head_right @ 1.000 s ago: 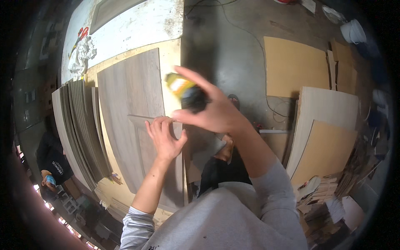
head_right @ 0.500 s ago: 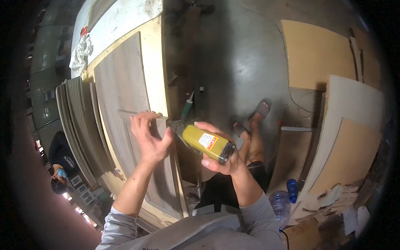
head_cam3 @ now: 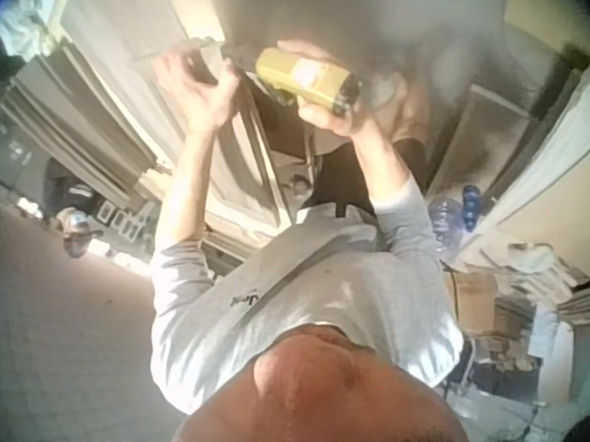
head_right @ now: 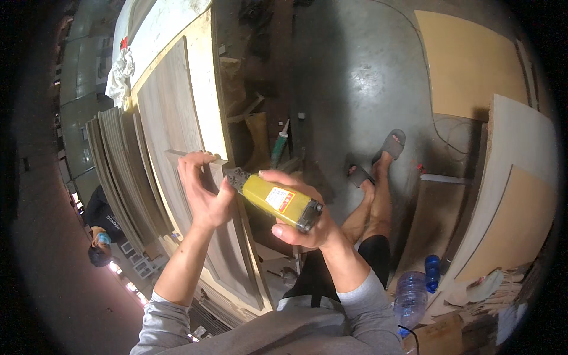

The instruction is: Assembling wooden furniture panels using a pneumatic nail gun and adhesive components.

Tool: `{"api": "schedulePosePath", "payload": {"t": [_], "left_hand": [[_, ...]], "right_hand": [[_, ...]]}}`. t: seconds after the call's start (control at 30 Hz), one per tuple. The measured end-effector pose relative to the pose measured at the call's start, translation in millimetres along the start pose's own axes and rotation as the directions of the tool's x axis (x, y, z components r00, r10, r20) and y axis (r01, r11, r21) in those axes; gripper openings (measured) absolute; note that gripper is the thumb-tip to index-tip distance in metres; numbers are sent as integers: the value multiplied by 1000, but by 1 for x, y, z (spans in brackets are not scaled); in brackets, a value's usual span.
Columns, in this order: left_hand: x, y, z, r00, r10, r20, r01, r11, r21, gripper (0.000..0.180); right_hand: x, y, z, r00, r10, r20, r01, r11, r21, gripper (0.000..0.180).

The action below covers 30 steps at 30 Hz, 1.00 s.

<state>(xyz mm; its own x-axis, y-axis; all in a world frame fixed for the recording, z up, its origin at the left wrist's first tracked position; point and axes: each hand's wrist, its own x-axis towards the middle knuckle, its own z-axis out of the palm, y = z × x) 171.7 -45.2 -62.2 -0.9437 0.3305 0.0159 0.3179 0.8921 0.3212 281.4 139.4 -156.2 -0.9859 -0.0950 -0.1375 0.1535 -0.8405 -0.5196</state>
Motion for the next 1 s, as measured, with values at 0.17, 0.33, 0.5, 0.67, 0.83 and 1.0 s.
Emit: {"api": "schedulePosePath", "payload": {"t": [0.17, 0.33, 0.5, 0.67, 0.83, 1.0], "left_hand": [[1, 0, 2, 1000, -8, 2, 8, 1000, -16, 49], [2, 0, 3, 1000, 3, -11, -3, 1000, -27, 49], [2, 0, 3, 1000, 0, -8, 0, 1000, -25, 49], [2, -1, 4, 1000, -7, -9, 7, 999, -36, 49], [2, -3, 4, 1000, 26, 0, -26, 999, -30, 47], [4, -1, 4, 999, 33, 2, -33, 999, -21, 48]], "right_hand": [[0, 4, -1, 1000, 0, 4, 0, 1000, 0, 80], [1, 4, -2, 1000, -7, -7, 7, 1000, -9, 80], [3, 3, -4, 1000, -2, 24, 3, 999, -33, 79], [3, 3, -4, 1000, 7, 27, -7, 1000, -22, 79], [3, 4, -6, 1000, 17, 25, -16, 999, -28, 79], [3, 8, -8, 1000, 13, 14, -13, 1000, -5, 81]]}}
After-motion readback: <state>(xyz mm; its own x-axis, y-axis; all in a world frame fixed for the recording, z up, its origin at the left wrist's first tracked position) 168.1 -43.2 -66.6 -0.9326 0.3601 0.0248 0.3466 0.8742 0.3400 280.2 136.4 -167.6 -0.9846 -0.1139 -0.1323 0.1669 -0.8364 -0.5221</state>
